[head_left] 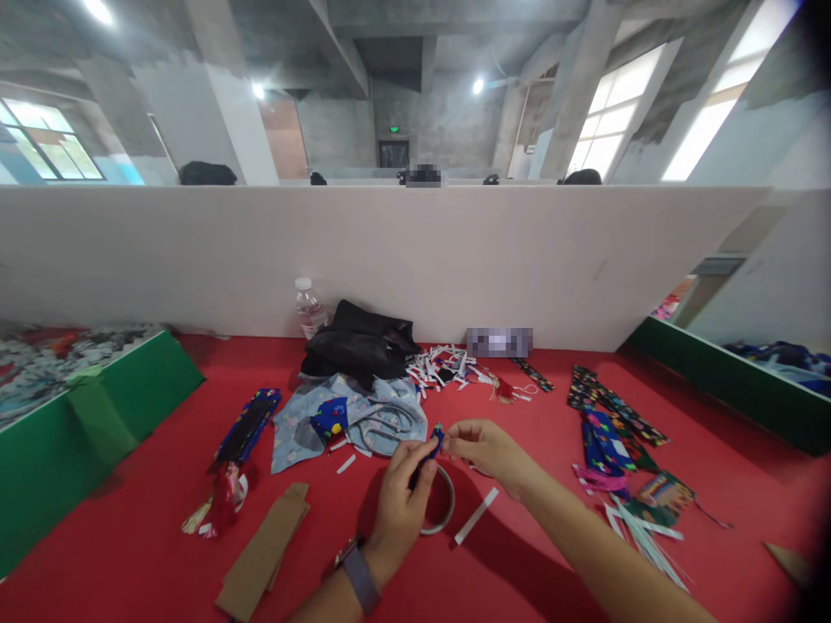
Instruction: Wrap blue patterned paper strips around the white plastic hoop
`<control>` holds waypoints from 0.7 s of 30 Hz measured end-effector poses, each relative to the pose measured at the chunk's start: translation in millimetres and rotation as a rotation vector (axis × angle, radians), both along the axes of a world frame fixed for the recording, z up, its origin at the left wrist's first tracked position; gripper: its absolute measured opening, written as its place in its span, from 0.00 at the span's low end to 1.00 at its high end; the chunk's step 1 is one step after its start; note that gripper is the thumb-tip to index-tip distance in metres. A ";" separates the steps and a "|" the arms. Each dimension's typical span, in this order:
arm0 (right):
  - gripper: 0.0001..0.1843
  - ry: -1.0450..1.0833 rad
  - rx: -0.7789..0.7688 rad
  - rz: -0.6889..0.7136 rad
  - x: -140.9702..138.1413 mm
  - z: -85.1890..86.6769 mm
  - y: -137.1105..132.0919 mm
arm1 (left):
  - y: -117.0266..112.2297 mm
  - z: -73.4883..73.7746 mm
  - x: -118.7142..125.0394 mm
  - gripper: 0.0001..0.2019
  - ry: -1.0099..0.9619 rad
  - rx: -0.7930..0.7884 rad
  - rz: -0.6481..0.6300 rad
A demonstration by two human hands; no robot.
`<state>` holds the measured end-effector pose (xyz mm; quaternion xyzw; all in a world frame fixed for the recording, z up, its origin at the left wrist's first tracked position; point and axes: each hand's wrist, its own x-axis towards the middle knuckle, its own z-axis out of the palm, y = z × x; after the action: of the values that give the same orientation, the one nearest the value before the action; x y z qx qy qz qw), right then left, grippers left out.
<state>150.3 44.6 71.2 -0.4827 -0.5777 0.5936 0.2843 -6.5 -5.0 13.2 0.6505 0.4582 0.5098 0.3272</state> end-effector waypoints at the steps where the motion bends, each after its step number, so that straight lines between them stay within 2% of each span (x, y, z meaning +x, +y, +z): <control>1: 0.11 0.003 -0.002 0.007 0.2 0.4 -0.1 | 0.0 0.0 -0.1 0.15 -0.003 0.000 -0.001; 10: 0.08 0.038 -0.028 0.004 -1.8 1.0 -2.1 | -1.3 -0.7 0.1 0.15 -0.039 0.017 0.002; 14: 0.03 0.060 -0.037 -0.007 -0.8 -1.6 -0.1 | -1.0 -1.0 0.1 0.15 -0.024 0.025 -0.003; 21: 0.02 0.087 -0.026 -0.005 -1.0 -5.8 0.5 | -1.3 -0.2 0.3 0.15 0.020 0.015 -0.011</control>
<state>149.3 45.1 65.3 -0.4618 -0.5558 0.6208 0.3042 -6.2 -6.3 13.0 0.6605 0.4541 0.5047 0.3205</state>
